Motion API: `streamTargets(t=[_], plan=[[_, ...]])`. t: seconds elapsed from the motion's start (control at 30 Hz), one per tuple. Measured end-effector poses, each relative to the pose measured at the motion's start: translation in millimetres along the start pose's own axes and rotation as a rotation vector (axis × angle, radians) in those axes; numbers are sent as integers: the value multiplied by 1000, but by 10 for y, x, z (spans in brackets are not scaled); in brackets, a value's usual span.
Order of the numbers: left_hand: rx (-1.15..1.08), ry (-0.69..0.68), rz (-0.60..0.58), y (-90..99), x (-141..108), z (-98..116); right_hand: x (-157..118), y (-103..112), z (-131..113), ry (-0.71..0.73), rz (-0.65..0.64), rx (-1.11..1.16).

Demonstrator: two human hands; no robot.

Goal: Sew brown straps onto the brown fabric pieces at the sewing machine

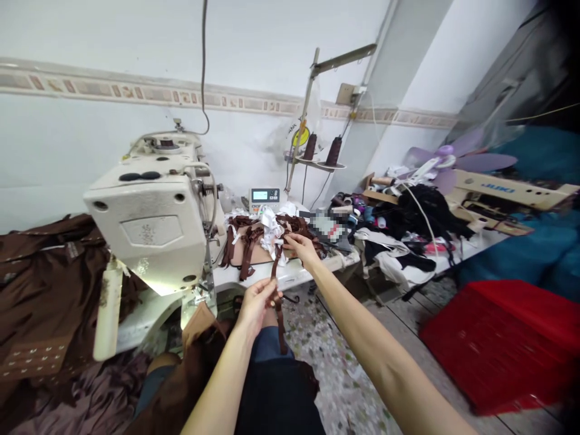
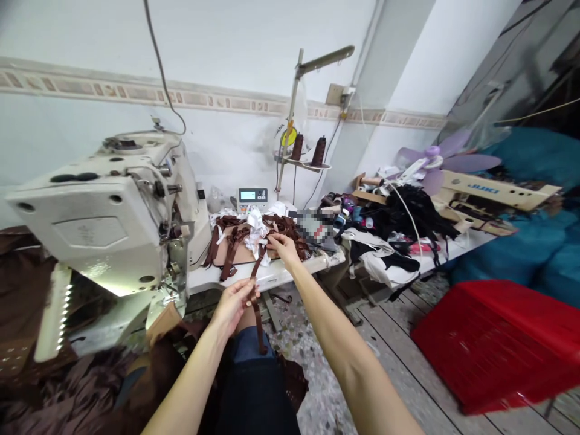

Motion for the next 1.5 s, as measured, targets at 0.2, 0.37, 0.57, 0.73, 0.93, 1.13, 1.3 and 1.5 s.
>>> streamTargets(t=[0.2, 0.37, 0.57, 0.73, 0.93, 1.13, 1.3, 1.5], plan=[[12, -23, 12, 24, -79, -35, -285, 130, -102, 112, 63, -52], [67, -19, 9, 37, -123, -72, -585, 167, -15, 100, 9, -88], [140, -40, -16, 10, -198, -82, -737, -38, 284, -77, -132, -71], [243, 4, -127, -24, -533, -128, -736, -238, 429, -143, -187, 19], [348, 26, -144, 158, -912, -128, -451, -142, 509, -176, -92, 88], [385, 20, -129, 287, -1174, -123, -150, 18, 410, -191, -60, 49], [395, 36, -138, 369, -1480, -107, -56, 97, 282, -137, -23, 20], [413, 165, -184, 552, -1830, -75, 60, 131, 20, -28, 10, -52]])
Point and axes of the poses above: each hand's wrist, its own x-axis towards the middle knuckle, its own y-axis out of the back of the hand, z = x × y, the point moved 8 cm from there along x, towards the middle knuckle, and after that the axes turned 7 degrees about -x, right-handed, at the moved point
